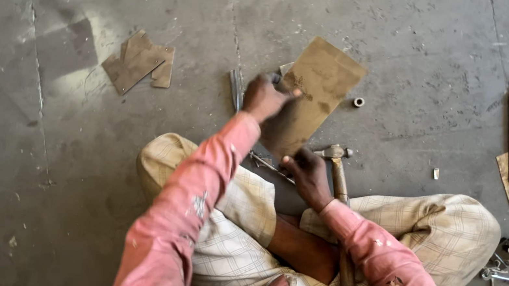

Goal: The person sits on the floor and uses a hammer and metal punch to create holes in flat metal sheets. They position the punch on the metal, strike it with the hammer, and then move the processed pieces aside.

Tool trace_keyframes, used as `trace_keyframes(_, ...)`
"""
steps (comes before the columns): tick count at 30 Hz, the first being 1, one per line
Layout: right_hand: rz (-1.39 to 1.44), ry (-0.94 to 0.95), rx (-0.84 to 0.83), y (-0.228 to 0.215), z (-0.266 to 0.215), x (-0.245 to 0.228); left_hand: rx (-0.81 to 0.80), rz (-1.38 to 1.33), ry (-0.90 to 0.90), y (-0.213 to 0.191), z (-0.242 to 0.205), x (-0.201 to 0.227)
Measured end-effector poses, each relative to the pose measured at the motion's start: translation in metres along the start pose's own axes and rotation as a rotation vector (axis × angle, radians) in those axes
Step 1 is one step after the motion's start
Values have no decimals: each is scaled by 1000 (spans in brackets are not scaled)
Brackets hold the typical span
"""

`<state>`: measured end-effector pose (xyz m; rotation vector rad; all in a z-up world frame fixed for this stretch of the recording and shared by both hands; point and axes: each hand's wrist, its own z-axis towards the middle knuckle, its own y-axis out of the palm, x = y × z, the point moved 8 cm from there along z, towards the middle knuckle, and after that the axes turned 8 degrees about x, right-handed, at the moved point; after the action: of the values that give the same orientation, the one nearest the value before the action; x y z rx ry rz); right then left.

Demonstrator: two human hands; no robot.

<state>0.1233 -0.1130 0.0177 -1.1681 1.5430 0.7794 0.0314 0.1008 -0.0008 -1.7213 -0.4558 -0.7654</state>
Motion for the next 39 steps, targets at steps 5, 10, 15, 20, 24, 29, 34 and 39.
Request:
trace_keyframes(5, -1055, -261, 7, -67, -33, -28, -129, 289, -125, -34, 26, -39)
trace_keyframes(10, -1187, -201, -159, -92, -117, 28, -204, 393, -101, -29, 48, -56)
trace_keyframes(15, -231, 419, -63, -113, -118, 73, -239, 465, -70, -13, 45, -56)
trace_keyframes(20, -497, 212, 14, -123, -71, 27, -41, 410, -41, -21, 40, -50)
trace_keyframes(24, -876, -295, -12, -91, 5, -7, -155, 388, -166, -16, 34, -54)
trace_keyframes(29, -1051, -159, -93, -88, 70, 24, -118, 380, -151, -20, 36, -50)
trace_keyframes(34, -1000, -302, -26, -96, 67, 15, -125, 387, -128, -15, 38, -58)
trace_keyframes(39, -969, -259, -93, -93, 56, 3, -65, 279, -172, -20, 50, -66)
